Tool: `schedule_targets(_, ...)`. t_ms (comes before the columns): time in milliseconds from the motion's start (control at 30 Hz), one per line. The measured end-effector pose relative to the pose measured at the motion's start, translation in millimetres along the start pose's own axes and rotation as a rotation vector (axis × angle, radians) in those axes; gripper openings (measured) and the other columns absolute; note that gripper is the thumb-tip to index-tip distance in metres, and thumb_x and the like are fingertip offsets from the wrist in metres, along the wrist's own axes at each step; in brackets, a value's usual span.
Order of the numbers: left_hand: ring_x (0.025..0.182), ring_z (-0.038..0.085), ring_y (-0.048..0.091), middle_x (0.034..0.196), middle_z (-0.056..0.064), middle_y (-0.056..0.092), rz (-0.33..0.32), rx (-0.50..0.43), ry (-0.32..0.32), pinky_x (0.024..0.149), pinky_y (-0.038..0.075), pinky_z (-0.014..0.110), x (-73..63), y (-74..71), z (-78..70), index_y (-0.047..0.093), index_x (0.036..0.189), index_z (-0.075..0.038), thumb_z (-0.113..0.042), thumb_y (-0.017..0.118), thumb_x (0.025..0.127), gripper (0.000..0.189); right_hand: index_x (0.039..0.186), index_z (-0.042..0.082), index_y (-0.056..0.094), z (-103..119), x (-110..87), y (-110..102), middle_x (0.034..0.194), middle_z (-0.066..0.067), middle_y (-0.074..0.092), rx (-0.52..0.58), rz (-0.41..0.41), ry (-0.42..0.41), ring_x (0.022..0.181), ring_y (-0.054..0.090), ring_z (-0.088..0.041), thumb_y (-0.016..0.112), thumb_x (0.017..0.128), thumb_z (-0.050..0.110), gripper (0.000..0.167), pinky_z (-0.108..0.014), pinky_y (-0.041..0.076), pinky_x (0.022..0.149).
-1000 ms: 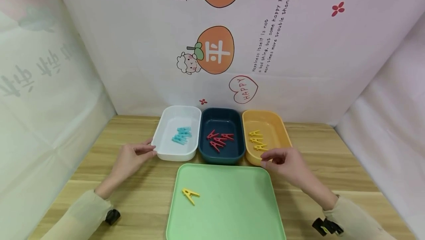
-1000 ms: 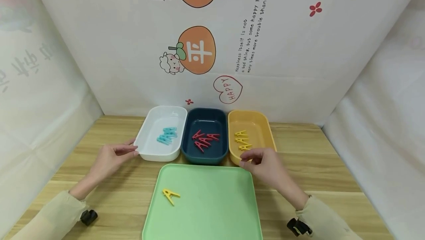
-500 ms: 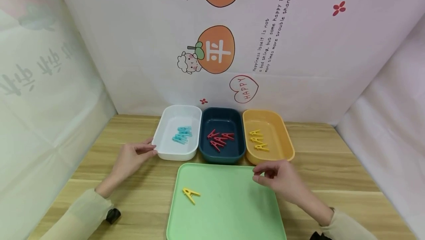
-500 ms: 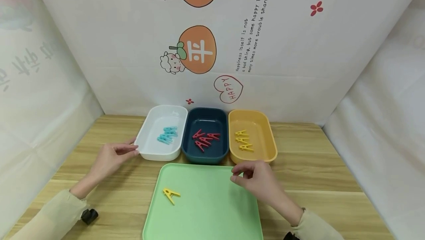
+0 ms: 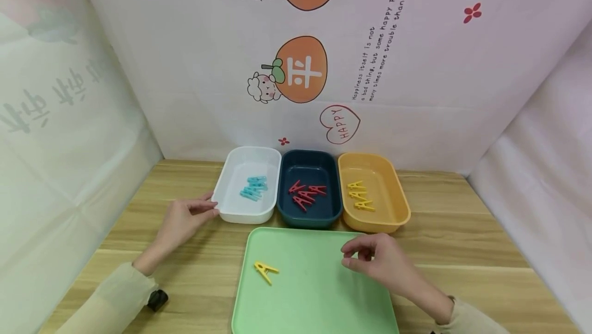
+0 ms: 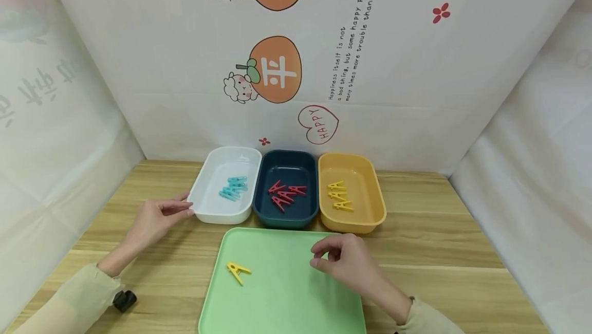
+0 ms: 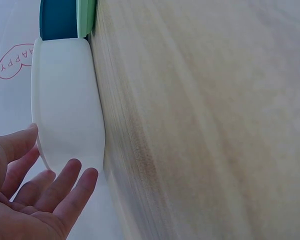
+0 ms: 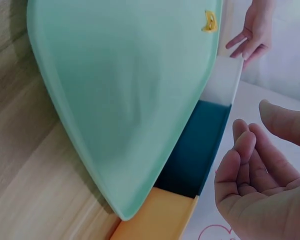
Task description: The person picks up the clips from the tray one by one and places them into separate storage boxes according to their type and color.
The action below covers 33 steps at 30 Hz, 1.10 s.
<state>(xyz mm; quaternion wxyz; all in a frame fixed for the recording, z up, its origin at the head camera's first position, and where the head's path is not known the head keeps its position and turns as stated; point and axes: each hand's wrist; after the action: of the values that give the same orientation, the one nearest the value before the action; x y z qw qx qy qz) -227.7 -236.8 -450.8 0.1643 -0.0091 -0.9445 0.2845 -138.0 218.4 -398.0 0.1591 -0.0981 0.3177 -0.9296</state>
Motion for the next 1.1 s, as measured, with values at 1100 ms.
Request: schedule_targets(1100,0.113,0.035,0.072,0.131,0.016,0.07,-0.001,0.026,-0.003,0.075,0.055,0.014,0.5,-0.5,-0.2,0.082,0.106,0.0,-0.012,0.085,0.092,0.018,0.115,0.007,0.079,26.9,40.3,65.1,0.09,0.01,0.073,-0.052,0.261,-0.033,0.065,0.058,-0.01,0.086,0.09,0.015,0.027,-0.026,0.049,0.06)
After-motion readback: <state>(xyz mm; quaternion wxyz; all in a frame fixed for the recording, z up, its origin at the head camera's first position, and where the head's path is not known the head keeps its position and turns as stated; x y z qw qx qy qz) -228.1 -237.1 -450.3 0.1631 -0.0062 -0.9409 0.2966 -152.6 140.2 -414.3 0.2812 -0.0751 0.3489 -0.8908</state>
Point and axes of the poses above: each hand's wrist, its own x-axis towards the middle knuckle, its own y-axis out of the palm, z = x × y
